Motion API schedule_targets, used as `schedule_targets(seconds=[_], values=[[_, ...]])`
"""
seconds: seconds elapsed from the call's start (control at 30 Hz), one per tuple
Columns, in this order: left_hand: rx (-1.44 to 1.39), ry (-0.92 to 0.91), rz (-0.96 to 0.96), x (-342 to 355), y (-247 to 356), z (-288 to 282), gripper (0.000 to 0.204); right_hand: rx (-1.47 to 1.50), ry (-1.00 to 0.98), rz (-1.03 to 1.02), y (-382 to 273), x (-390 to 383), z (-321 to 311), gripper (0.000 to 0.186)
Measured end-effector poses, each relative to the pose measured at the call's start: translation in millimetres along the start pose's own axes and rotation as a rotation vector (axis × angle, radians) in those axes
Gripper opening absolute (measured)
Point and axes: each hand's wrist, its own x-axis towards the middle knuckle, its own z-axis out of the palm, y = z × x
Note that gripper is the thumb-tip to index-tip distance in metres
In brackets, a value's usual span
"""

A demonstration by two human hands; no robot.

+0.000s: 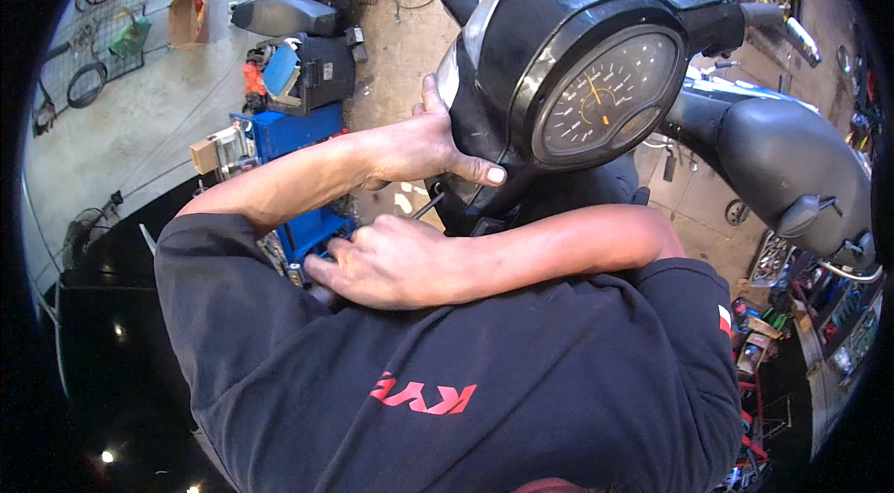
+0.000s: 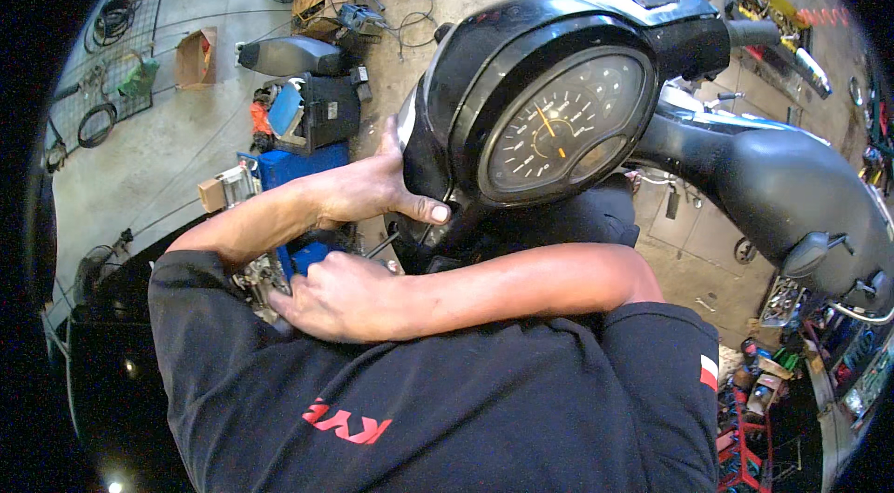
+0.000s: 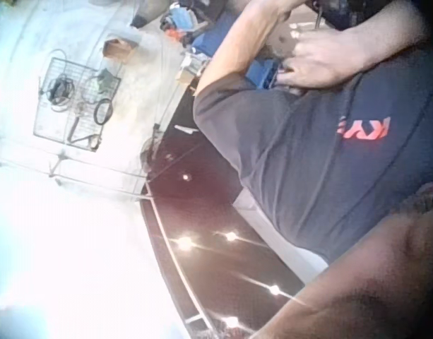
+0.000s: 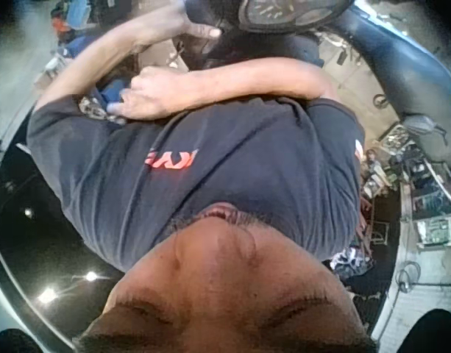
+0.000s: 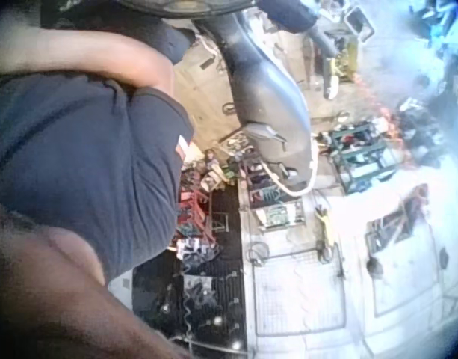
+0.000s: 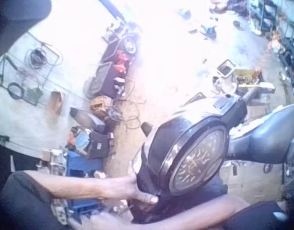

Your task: The person uses a screwdriver to remove screws from the handlebar console of a scooter and then applies liquid from a small bottle to the internal components.

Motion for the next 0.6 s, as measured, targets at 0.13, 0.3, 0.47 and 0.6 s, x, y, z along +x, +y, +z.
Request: schedule_targets(seconds=[0.13,0.3,0.47,0.6], values=[[-0.010,0.092,-0.052,-6.3,8.9,6.1,0.156,-0.003,0.003,-0.248,-10.4,-1.2,5.2,0.024],[0.009,0.128,0.063,-5.9,1.7,6.4,0.155,-0.003,-0.171,-0.281,-29.9,3.8,2.2,0.027],[-0.077,0.131,0.071,-11.1,-1.5,5.4,0.155,0.028,-0.249,-0.158,-34.7,-10.3,-12.9,0.027],[-0.155,0.148,0.121,-24.2,-2.4,5.9,0.154,0.129,-0.251,0.046,-34.9,-40.6,-26.0,0.033]])
